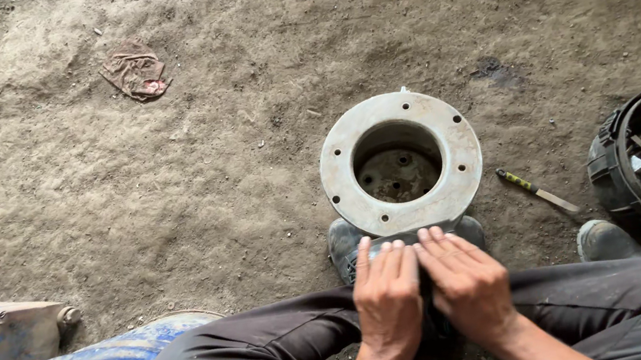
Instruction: The person is using a piece of sandpaper to sand the inner and outer surfaces of a cylindrical metal housing while sitting on the floor.
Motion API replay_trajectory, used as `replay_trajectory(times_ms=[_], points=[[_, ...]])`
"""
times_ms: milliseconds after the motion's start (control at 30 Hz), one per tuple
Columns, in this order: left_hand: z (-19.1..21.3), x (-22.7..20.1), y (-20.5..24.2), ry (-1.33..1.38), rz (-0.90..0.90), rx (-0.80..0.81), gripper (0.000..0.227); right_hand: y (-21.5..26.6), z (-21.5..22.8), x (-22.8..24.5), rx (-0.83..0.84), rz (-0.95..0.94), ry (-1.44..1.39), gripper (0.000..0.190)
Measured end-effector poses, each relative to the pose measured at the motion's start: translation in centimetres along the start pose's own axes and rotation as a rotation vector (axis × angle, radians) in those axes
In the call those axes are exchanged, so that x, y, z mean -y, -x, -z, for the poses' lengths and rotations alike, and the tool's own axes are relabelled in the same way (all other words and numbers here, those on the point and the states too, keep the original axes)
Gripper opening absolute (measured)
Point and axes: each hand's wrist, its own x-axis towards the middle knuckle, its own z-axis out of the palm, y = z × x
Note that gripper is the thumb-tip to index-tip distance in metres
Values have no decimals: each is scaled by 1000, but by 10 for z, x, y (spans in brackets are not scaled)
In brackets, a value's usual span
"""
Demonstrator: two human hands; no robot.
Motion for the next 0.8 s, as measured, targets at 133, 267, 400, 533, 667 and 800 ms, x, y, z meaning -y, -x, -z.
replay_trajectory(times_ms=[133, 267, 400, 533, 667, 800], points=[[6, 3, 4, 37, 9, -6, 30, 0, 2, 3, 32, -11, -27, 45], [2, -8, 7, 108, -53, 26, 27, 9, 22, -5, 65, -88, -68, 48], [-3, -19, 3, 155, -81, 25, 26, 11, 36, -12, 14, -100, -49, 46], [-3, -15, -6, 142, -96, -17, 30, 0, 36, -13, -20, -83, -45, 43], [-3, -5, -11, 127, -69, -47, 32, -11, 29, -14, 29, -69, -47, 45], [-7, -6, -11, 68, -30, -34, 30, -14, 20, -13, 123, -99, -34, 48]])
